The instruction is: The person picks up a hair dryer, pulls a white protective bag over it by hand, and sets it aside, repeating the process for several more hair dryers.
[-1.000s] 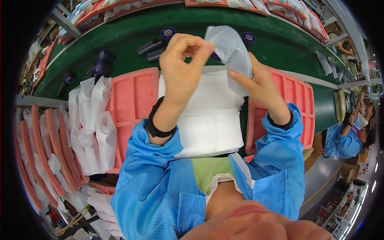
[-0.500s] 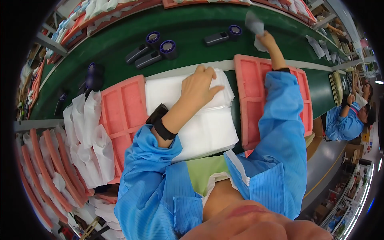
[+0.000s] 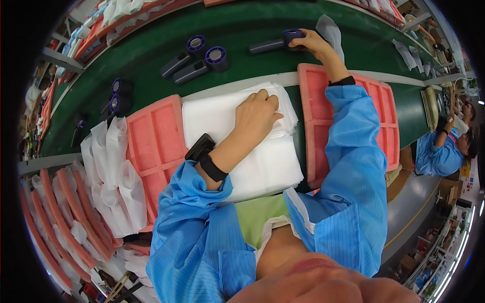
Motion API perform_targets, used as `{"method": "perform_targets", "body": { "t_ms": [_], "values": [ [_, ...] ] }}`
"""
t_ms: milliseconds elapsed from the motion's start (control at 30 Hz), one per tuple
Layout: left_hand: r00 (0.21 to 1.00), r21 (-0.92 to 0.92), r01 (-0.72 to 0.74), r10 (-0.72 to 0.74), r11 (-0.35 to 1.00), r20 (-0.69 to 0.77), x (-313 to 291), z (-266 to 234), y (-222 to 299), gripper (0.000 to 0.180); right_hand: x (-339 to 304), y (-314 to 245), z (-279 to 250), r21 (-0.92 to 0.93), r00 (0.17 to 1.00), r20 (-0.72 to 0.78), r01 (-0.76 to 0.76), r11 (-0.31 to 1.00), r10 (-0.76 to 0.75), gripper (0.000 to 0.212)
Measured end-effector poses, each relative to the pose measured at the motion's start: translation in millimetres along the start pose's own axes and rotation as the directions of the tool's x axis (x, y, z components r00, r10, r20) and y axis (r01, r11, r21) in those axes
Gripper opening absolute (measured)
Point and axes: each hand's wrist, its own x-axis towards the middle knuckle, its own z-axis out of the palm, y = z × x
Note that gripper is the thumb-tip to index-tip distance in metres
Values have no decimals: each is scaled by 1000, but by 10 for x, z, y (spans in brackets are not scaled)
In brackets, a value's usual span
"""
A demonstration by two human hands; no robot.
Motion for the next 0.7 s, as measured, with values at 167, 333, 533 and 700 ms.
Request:
{"method": "perform_targets", "body": {
  "t_ms": [167,333,533,700],
  "values": [
    [991,-72,94,-87,993,97,6,-90,-52,27,-605,-616,-14,-23,972,16,235,972,-235,52],
    [979,-269,201,-184,942,85,27,-257,-4,22,-1205,-889,-174,61,838,3,545,836,-546,53],
    [981,-91,135,-120,987,152,-13,-245,-74,19,-1465,-1016,-252,-36,716,100,696,717,-691,53],
    [964,-310,198,-126,930,235,42,-333,-176,18,-1510,-974,-424,-86,700,167,712,697,-694,53]
  ]
}}
